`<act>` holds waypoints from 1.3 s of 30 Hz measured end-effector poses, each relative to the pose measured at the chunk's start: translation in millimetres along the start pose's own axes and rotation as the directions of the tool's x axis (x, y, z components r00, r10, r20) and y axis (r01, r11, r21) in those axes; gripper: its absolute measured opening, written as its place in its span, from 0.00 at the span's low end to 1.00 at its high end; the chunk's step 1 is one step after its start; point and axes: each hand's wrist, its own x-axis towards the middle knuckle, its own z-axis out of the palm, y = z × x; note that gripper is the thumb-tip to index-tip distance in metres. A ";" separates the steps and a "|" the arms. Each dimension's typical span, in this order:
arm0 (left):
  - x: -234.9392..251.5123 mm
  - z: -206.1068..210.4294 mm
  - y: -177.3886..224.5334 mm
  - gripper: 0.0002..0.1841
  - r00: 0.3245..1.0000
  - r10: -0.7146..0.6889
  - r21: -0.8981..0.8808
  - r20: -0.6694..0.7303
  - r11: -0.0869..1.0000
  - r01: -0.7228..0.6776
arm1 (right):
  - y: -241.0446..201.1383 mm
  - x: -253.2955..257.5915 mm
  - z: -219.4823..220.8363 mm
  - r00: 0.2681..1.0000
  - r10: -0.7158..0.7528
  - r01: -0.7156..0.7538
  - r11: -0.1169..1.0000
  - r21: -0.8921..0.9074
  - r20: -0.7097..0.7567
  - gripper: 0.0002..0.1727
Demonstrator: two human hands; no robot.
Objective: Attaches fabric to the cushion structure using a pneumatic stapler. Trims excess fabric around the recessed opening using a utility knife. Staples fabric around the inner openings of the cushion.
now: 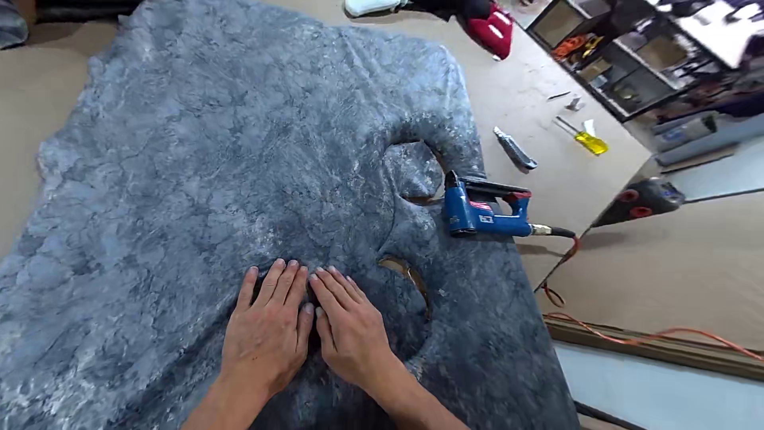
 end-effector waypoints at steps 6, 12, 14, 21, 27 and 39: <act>5.3 -0.9 -1.2 0.36 0.999 0.015 -0.059 -0.034 0.998 -0.016 | -11.9 13.6 -1.9 0.993 0.089 -0.079 0.989 -0.121 0.082 0.25; -17.8 4.1 31.6 0.24 0.962 0.104 -0.205 -0.253 0.966 -0.159 | 10.4 41.0 -48.4 0.928 0.118 -0.210 0.949 0.237 0.353 0.22; -18.9 9.1 30.8 0.28 0.974 0.168 -0.154 -0.152 0.969 -0.192 | 53.1 34.1 -88.4 0.968 0.135 -0.199 0.927 0.319 0.211 0.19; -1.7 6.1 35.1 0.41 1.000 -0.006 0.013 0.010 1.000 0.006 | 182.8 -21.0 -170.3 0.962 0.181 -0.217 0.960 -0.175 -0.204 0.19; 5.8 -0.1 30.6 0.39 0.996 0.031 0.024 0.081 0.999 -0.033 | 252.7 -21.4 -190.0 0.988 0.152 -0.141 0.923 -0.359 0.003 0.40; 26.9 8.5 125.8 0.21 0.957 0.278 -0.174 -0.083 0.942 -0.289 | 306.5 18.3 -213.5 0.986 -0.104 0.136 0.949 -0.283 0.127 0.34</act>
